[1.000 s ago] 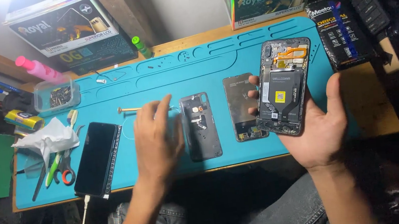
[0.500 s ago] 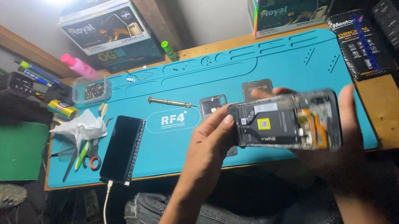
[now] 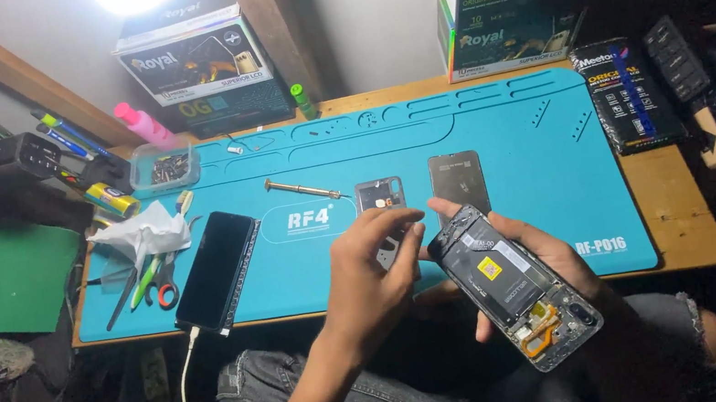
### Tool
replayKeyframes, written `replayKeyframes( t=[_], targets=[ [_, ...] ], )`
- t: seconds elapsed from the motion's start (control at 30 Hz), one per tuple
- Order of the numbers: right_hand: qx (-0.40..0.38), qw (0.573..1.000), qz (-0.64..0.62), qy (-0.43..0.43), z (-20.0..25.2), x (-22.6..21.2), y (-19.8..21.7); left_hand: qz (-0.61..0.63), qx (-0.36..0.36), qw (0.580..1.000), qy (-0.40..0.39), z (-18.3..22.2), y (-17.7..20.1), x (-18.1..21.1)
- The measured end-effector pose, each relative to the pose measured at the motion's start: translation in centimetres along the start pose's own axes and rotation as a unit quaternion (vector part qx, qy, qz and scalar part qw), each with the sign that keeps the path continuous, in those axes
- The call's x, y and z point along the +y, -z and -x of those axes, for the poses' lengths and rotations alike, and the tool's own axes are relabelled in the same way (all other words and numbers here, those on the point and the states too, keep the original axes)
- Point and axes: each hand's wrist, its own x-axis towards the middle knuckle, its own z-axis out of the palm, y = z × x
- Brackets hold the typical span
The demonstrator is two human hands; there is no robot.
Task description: Scraping adhesive residue from the edges of a mobile phone frame using a precision tool.
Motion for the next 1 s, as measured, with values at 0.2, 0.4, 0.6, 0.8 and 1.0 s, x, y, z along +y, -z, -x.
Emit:
replayKeyframes(
  t=[0.2,0.4,0.6,0.8,1.0],
  targets=[
    [0.032,0.997,0.045,0.061,-1.5,0.5,-0.9,0.029,-0.015,0.998,-0.046,1.1,0.9,-1.2],
    [0.044,0.996,0.05,0.066,-2.3,1.6,-1.8,0.024,-0.014,0.996,-0.082,1.2,1.6,-3.3],
    [0.089,0.987,0.115,0.067,-3.5,2.9,-4.6,0.005,-0.027,0.988,-0.15,1.1,3.1,-5.3],
    [0.18,0.971,0.153,0.031,-4.2,4.0,-5.9,-0.052,-0.057,0.976,-0.205,1.0,4.7,-6.2],
    [0.202,0.955,0.216,0.018,-5.2,4.7,-7.6,-0.05,-0.075,0.982,-0.166,1.1,5.6,-6.5]
  ],
)
